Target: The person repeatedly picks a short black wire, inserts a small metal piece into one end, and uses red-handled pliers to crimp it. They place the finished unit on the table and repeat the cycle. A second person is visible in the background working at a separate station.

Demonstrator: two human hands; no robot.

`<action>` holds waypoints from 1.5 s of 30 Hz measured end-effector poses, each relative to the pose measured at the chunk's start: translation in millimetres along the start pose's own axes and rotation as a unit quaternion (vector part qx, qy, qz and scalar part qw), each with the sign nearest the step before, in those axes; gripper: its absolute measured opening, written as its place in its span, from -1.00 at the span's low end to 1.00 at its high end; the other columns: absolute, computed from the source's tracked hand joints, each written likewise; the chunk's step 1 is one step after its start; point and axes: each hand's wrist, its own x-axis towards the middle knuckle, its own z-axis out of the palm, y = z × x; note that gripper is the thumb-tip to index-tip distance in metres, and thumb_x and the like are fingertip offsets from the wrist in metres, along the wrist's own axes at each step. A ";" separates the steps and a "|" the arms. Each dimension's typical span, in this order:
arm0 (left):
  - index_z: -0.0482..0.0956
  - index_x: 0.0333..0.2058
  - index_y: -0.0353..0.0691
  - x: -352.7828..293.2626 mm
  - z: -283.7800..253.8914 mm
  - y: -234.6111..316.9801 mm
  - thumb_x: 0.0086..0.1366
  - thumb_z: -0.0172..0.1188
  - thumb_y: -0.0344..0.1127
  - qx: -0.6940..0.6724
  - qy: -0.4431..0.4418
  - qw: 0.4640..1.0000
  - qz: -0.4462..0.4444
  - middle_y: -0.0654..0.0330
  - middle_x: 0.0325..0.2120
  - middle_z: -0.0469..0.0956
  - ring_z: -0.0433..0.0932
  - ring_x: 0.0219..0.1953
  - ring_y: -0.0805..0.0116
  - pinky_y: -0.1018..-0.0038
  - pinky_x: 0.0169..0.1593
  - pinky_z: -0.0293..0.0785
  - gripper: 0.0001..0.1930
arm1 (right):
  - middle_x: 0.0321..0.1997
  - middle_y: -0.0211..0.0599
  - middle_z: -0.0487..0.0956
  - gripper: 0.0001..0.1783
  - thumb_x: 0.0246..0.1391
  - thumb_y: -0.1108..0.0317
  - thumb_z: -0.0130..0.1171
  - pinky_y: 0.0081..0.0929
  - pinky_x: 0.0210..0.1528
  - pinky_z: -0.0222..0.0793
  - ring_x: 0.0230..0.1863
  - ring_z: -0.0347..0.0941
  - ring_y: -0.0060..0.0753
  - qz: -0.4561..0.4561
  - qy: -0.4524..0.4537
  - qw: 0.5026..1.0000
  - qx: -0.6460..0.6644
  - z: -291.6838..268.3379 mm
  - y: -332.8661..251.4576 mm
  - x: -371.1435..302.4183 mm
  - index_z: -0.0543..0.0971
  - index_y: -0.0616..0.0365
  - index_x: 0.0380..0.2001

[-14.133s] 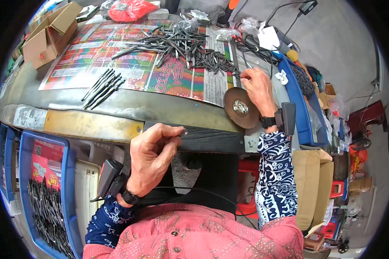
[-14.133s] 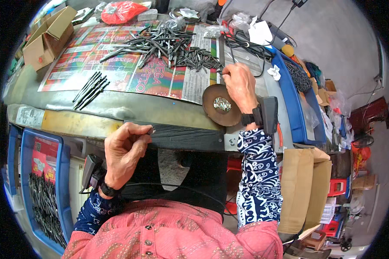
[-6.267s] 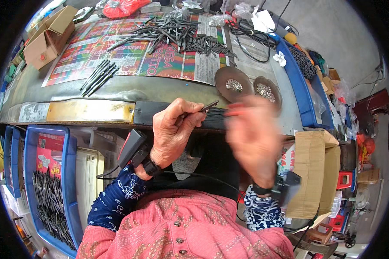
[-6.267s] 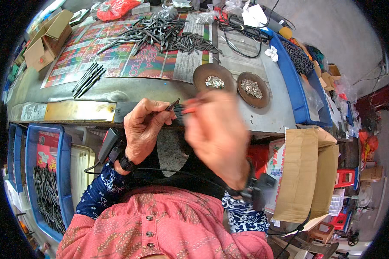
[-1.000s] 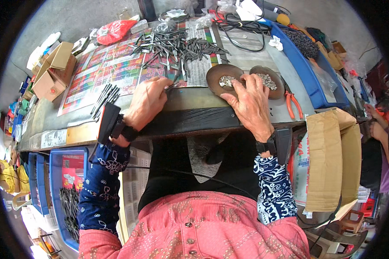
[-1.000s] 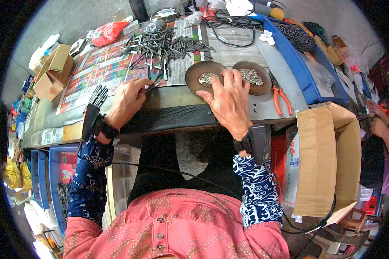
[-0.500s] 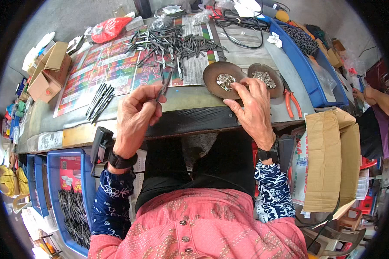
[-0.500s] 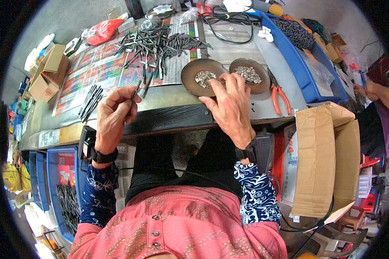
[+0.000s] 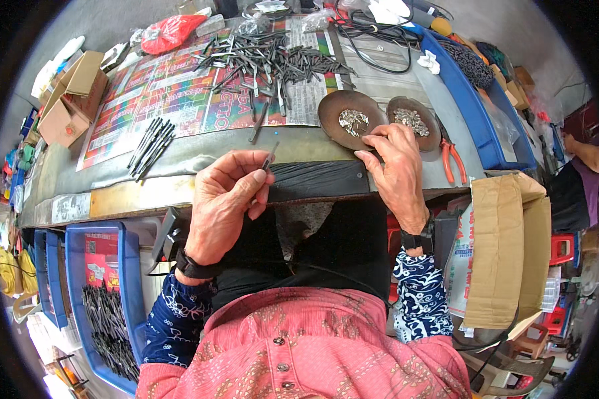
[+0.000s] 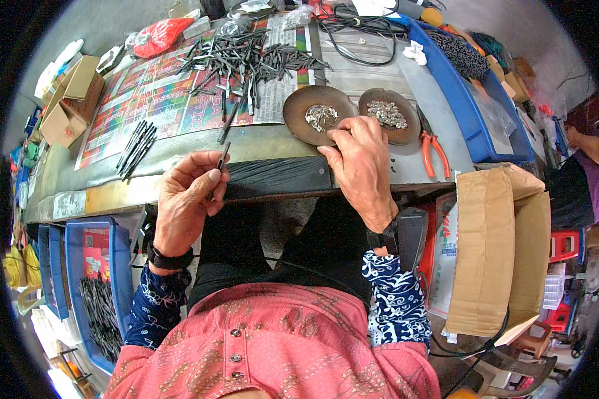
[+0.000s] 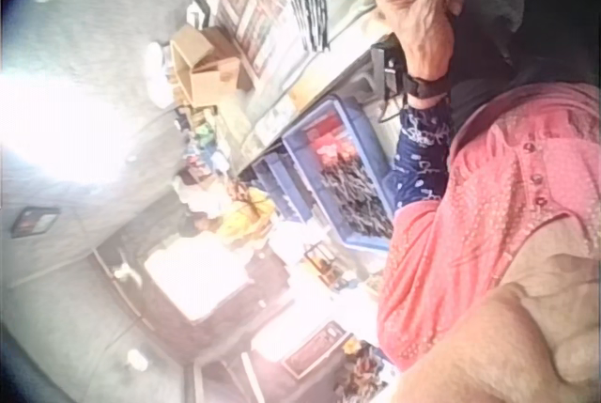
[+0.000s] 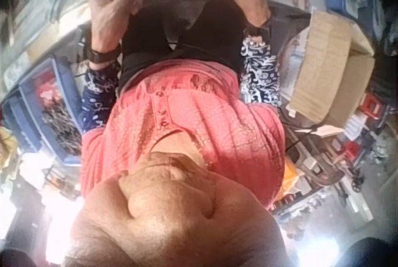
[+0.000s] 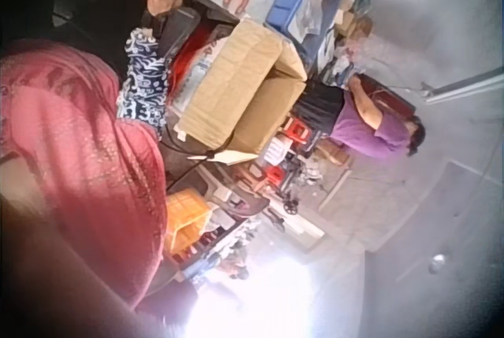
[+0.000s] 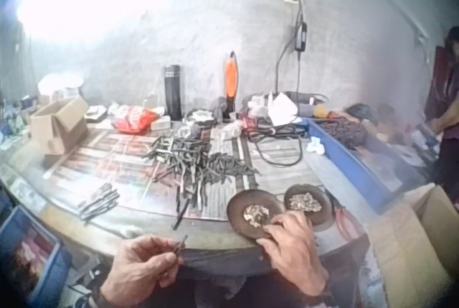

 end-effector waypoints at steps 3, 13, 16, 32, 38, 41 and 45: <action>0.53 -0.10 -0.34 -1.9 1.5 -2.3 0.33 0.13 -0.49 0.004 0.003 1.000 -0.002 0.20 -0.39 0.58 0.41 -0.57 0.60 0.69 -0.59 0.28 -0.82 | -0.26 -0.19 0.52 -0.80 -0.15 0.46 0.31 -0.20 -0.04 0.30 -0.12 0.37 -0.09 -0.006 0.013 1.000 0.009 -0.8 -0.6 -0.7 0.61 0.25 -0.37; 0.51 -0.09 -0.36 -16.5 14.1 -8.4 0.32 0.13 -0.48 -0.010 -0.011 0.999 -0.031 0.19 -0.41 0.59 0.41 -0.58 0.61 0.68 -0.60 0.30 -0.80 | -0.36 -0.26 0.51 -0.91 -0.11 0.54 0.23 -0.26 -0.15 0.31 -0.21 0.37 -0.13 -0.010 0.000 0.999 0.046 -7.9 -6.5 6.1 0.55 0.21 -0.45; 0.51 -0.09 -0.34 -19.9 17.1 -11.4 0.33 0.11 -0.48 -0.018 -0.011 0.999 -0.039 0.20 -0.40 0.58 0.44 -0.57 0.61 0.69 -0.61 0.34 -0.80 | -0.39 -0.26 0.51 -0.91 -0.09 0.53 0.23 -0.26 -0.19 0.31 -0.25 0.38 -0.12 0.001 0.029 0.997 0.066 -7.9 -20.0 4.0 0.55 0.19 -0.44; 0.49 -0.17 -0.35 -35.9 28.5 -17.1 0.30 0.13 -0.52 0.046 -0.027 0.998 -0.028 0.19 -0.45 0.59 0.34 -0.67 0.65 0.72 -0.63 0.22 -0.87 | -0.22 -0.23 0.54 -0.94 0.14 0.57 0.13 -0.58 -0.20 0.43 -0.25 0.49 -0.52 0.071 0.035 0.939 0.333 -3.3 -93.3 -16.0 0.48 0.29 -0.30; 0.50 -0.22 -0.35 -38.7 27.3 -15.2 0.26 0.18 -0.53 -0.037 -0.003 0.999 -0.026 0.19 -0.47 0.59 0.40 -0.63 0.63 0.68 -0.60 0.30 -0.88 | -0.33 -0.35 0.52 -0.92 0.16 0.56 0.11 -0.62 -0.36 0.40 -0.42 0.46 -0.61 0.090 0.001 0.929 0.359 -1.3 -102.9 -25.0 0.48 0.27 -0.26; 0.51 -0.18 -0.35 -38.8 28.1 -16.9 0.28 0.21 -0.48 -0.101 0.008 0.995 -0.016 0.17 -0.47 0.59 0.42 -0.61 0.59 0.65 -0.60 0.32 -0.85 | -0.35 -0.37 0.51 -0.92 0.18 0.56 0.11 -0.64 -0.37 0.39 -0.43 0.44 -0.62 0.098 0.008 0.925 0.367 0.3 -108.0 -29.5 0.47 0.29 -0.25; 0.53 -0.15 -0.35 -40.0 27.8 -22.0 0.30 0.21 -0.44 -0.145 0.002 0.989 0.002 0.18 -0.45 0.58 0.42 -0.59 0.58 0.65 -0.58 0.33 -0.82 | -0.34 -0.36 0.51 -0.93 0.17 0.57 0.12 -0.64 -0.36 0.40 -0.41 0.45 -0.61 0.108 0.005 0.920 0.378 -0.5 -113.3 -32.9 0.47 0.30 -0.27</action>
